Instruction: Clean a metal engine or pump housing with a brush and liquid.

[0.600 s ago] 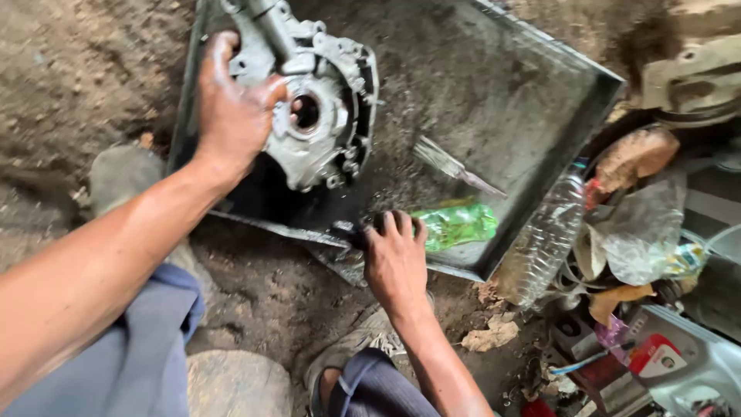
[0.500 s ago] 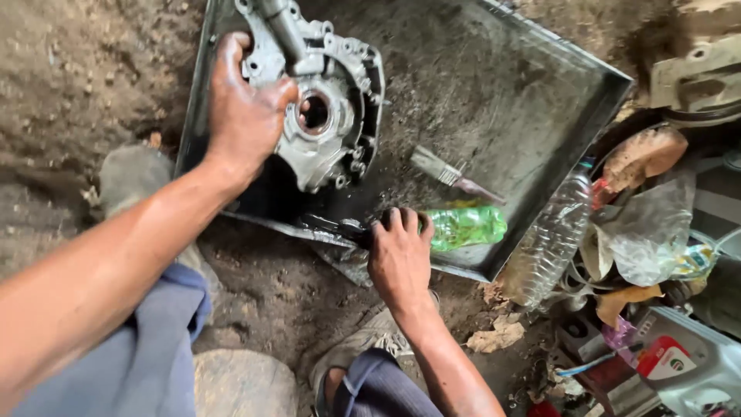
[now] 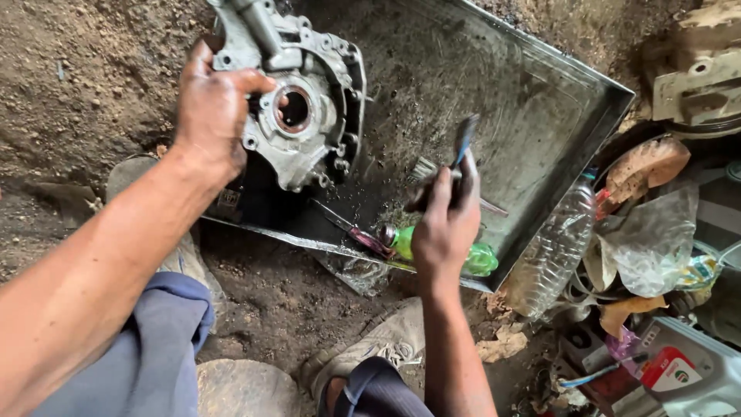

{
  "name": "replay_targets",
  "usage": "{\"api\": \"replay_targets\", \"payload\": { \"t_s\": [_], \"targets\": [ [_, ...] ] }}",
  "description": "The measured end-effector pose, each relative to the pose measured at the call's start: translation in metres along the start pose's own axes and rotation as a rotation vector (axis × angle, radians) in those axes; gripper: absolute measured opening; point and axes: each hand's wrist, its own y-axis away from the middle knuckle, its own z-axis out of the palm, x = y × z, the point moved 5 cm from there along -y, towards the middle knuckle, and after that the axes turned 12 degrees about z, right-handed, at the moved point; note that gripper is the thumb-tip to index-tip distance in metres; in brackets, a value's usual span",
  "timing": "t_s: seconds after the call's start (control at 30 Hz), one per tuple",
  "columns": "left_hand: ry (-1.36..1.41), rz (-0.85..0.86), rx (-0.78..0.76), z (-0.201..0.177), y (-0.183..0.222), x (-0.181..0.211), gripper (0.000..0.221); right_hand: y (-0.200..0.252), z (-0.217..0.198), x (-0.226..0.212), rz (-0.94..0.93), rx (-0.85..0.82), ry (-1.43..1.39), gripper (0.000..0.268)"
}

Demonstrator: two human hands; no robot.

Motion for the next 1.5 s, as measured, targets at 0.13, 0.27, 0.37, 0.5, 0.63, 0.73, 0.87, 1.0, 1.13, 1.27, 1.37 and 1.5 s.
{"api": "replay_targets", "payload": {
  "t_s": [0.13,0.27,0.37,0.5,0.63,0.73,0.87,1.0,1.13,1.27,1.37,1.5],
  "targets": [
    [-0.043,0.008,0.065,-0.021,-0.014,-0.019,0.064,0.004,0.008,0.021,0.413,-0.069,-0.132,0.042],
    [0.132,0.152,-0.078,-0.005,-0.005,0.006,0.093,0.024,0.030,0.043,0.578,-0.291,0.217,0.038],
    [0.157,0.207,-0.219,0.007,0.001,0.014,0.088,0.031,0.039,0.046,0.666,-0.282,-0.066,0.038],
    [-0.185,-0.100,-0.111,0.005,-0.004,-0.002,0.084,0.039,0.045,0.066,0.685,-0.386,-0.172,0.042],
    [-0.289,0.070,-0.111,0.001,-0.004,0.008,0.066,0.040,0.038,0.054,0.581,-0.230,0.080,0.042],
    [-0.417,0.011,-0.114,0.002,-0.002,0.013,0.055,0.038,0.042,0.048,0.372,-0.142,0.039,0.043],
    [-0.227,0.234,-0.122,0.007,-0.004,0.009,0.067,0.052,0.048,0.054,-0.050,-0.159,0.354,0.032],
    [-0.497,0.230,-0.125,0.012,0.010,0.008,0.076,0.049,0.060,0.041,-0.240,-0.114,0.355,0.034],
    [-0.298,0.336,-0.052,0.001,0.002,-0.008,0.083,0.044,0.070,0.053,-0.162,-0.091,0.307,0.035],
    [-0.391,0.193,-0.036,0.003,0.005,-0.010,0.084,0.055,0.068,0.049,-0.235,-0.040,0.426,0.047],
    [-0.445,0.275,-0.007,-0.005,-0.003,-0.016,0.084,0.038,0.070,0.039,-0.166,-0.064,0.459,0.053],
    [-0.533,0.333,0.047,-0.010,-0.008,-0.021,0.083,0.043,0.070,0.054,-0.183,-0.104,0.395,0.045]
  ]
}}
